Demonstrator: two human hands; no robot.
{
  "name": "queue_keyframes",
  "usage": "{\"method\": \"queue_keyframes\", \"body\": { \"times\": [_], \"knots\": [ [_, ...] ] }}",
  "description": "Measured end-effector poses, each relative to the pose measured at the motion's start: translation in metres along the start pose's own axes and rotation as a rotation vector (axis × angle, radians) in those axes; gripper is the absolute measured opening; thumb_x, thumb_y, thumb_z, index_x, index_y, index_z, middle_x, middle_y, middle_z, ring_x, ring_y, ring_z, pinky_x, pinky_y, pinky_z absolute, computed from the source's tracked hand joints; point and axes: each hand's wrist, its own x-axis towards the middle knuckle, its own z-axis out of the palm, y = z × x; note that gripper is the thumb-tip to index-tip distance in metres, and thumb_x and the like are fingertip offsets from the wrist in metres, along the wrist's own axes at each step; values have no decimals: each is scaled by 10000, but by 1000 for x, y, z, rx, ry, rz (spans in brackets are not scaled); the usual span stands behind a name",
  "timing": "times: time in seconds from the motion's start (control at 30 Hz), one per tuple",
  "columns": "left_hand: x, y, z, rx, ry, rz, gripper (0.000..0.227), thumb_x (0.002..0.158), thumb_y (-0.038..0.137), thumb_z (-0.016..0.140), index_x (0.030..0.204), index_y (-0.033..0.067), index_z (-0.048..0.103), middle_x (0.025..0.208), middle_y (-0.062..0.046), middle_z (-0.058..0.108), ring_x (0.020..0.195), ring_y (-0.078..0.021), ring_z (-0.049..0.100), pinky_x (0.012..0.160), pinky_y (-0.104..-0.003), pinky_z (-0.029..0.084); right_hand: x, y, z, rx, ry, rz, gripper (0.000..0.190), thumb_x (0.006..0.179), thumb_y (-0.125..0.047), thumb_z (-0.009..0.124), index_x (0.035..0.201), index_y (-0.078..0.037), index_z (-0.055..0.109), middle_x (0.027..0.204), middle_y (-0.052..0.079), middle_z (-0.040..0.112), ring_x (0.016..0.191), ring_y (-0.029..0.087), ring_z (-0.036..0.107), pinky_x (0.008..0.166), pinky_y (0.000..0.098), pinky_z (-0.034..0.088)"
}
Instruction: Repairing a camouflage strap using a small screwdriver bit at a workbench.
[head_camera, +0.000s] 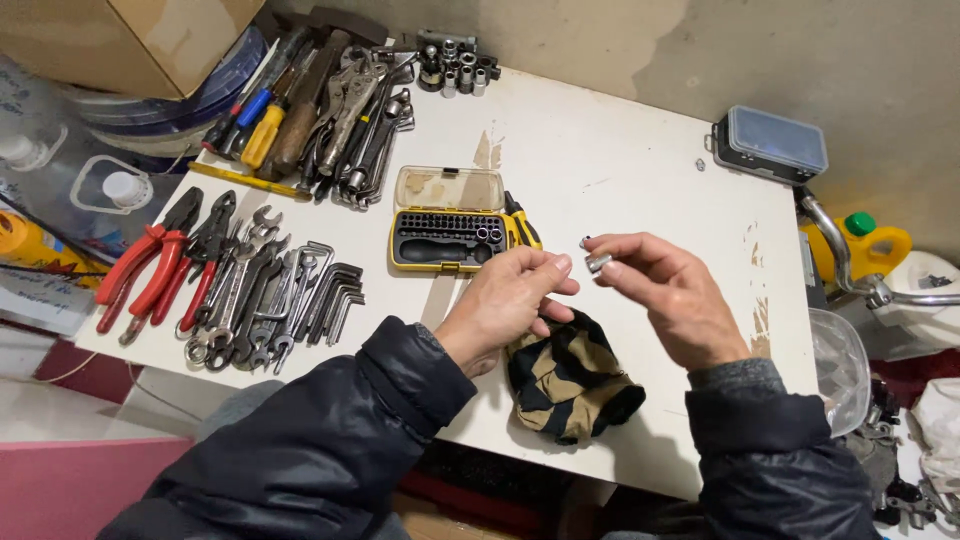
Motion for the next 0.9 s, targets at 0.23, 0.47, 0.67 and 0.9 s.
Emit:
{"method": "queue_keyframes", "body": {
  "times": [0.23,0.47,0.67,0.9],
  "knots": [
    [1,-7,1,-72,-76,-17,471,950,263,687,1218,-104,564,1068,-247,721,726,-175,752,487,-151,578,-14,5,16,29,-79,-49,245,911,-18,652,1139,62,690,1195,170,680,1047,197,627,967,415,566],
    [10,-8,-2,-80,-49,12,413,938,198,693,1206,-103,602,999,-202,731,726,-167,741,510,-179,593,-33,-13,31,-378,146,-352,264,905,-68,768,1161,-5,745,912,112,701,832,175,662,800,328,582],
    [18,23,-5,62,74,-36,191,959,155,640,1091,24,685,987,-117,715,704,-154,647,583,-251,524,-124,-72,119,-581,-52,-709,220,899,-176,713,1109,-108,720,1008,82,693,840,209,671,799,316,519],
    [68,15,-15,-90,309,21,91,971,79,573,990,15,634,936,-128,642,679,-189,598,505,-340,499,-189,-9,223,-521,-50,-294,305,846,-480,852,784,-227,692,572,-40,461,531,157,549,547,287,437]
  ]
}}
